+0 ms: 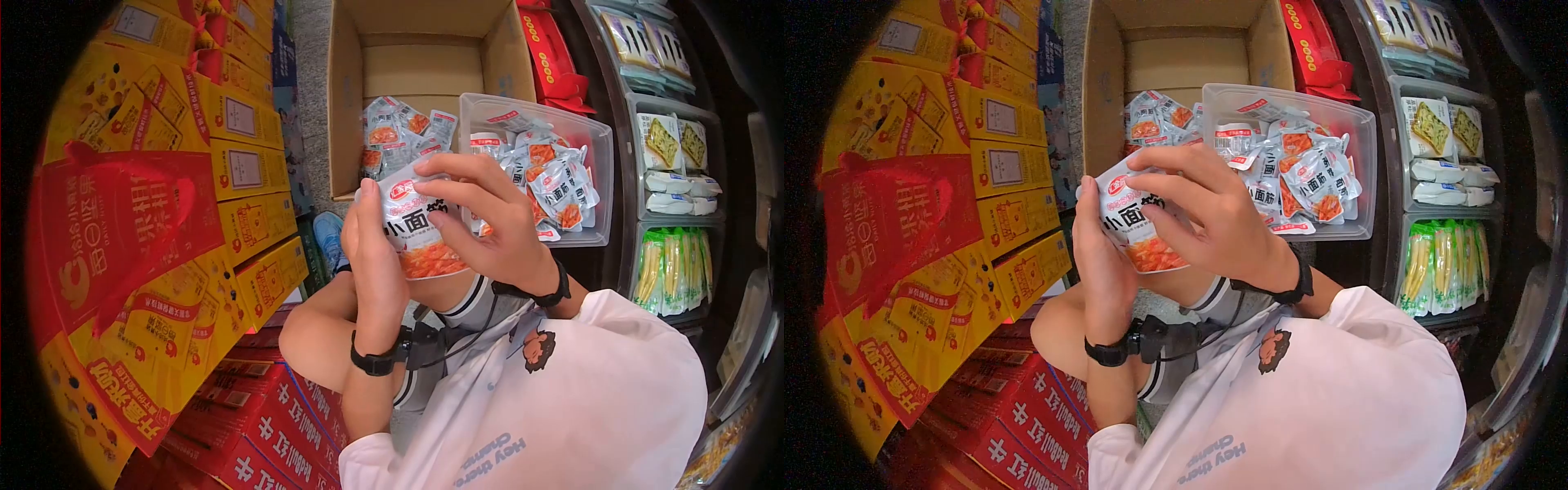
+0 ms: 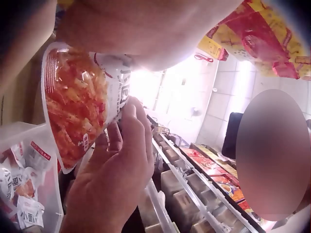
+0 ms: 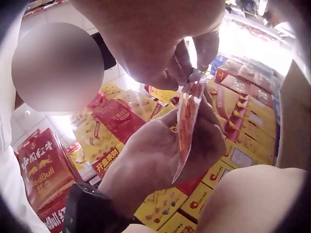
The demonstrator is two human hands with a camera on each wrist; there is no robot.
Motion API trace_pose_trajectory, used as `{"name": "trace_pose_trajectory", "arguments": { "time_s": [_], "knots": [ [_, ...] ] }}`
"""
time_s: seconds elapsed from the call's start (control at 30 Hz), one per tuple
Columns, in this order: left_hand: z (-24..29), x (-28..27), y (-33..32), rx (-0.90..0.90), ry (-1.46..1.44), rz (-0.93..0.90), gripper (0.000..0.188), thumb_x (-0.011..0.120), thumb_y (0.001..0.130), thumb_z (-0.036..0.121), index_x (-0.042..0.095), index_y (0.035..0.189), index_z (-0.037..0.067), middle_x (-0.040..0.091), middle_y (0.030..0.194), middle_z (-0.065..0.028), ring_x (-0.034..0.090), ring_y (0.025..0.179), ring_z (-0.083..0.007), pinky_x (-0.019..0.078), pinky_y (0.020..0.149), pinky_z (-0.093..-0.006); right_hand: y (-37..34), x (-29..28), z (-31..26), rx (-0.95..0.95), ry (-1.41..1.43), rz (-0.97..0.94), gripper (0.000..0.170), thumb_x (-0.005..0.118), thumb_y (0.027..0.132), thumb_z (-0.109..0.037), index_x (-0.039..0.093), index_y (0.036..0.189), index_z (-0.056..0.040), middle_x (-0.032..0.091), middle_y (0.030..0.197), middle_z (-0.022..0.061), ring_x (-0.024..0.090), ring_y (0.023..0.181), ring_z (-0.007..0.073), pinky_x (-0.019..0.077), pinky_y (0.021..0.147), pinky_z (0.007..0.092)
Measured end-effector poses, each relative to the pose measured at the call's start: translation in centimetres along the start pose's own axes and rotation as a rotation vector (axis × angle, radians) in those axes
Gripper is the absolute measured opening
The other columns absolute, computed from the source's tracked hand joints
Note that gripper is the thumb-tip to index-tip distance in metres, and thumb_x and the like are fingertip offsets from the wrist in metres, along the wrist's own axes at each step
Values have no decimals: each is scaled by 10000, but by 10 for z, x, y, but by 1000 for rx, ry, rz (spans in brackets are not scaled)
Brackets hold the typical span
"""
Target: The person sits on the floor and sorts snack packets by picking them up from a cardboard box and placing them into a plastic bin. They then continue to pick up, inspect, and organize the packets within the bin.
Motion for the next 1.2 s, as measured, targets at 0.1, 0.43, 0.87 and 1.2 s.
{"name": "trace_pose_trajectory", "arguments": {
  "time_s": [0.1, 0.43, 0.87, 1.2],
  "knots": [
    [1, -1, 1, 17, 49, 1, 322, 557, 1042, 364, 638, 1071, 54, 683, 990, -43, 650, 875, -103, 512, 773, -268, -1, 3, 1, 13, 10, 6, 359, 705, 789, 74, 693, 1139, -2, 633, 1264, 159, 648, 1088, 288, 537, 889, 349],
    [2, 12, 8, 48, 118, -89, 304, 598, 1039, 313, 683, 1042, 22, 662, 932, 8, 558, 795, -32, 453, 682, -219, 0, 0, -9, -15, -26, -6, 375, 710, 781, 71, 685, 1148, -3, 624, 1300, 163, 645, 1094, 292, 534, 874, 354],
    [-2, 12, 40, 121, -59, 72, 486, 578, 1013, 263, 457, 1366, -50, 525, 1385, -224, 566, 1267, -318, 472, 1065, -401, -50, -11, 24, 250, -58, -35, 487, 709, 849, -93, 589, 1312, -5, 427, 1496, 234, 499, 1314, 434, 451, 1063, 453],
    [-23, 45, 27, 78, 180, -199, 444, 562, 1021, 273, 509, 1370, 5, 604, 1332, -174, 613, 1218, -270, 459, 1042, -365, -71, -95, 57, 330, -225, 133, 314, 706, 866, -112, 658, 1148, 15, 674, 1134, 190, 651, 1046, 359, 514, 921, 408]
  ]
}}
Point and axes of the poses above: each hand's wrist, its own y-axis towards the middle knuckle, its own x-axis out of the palm, z = x × y, the point moved 8 cm from there along y, towards the middle knuckle
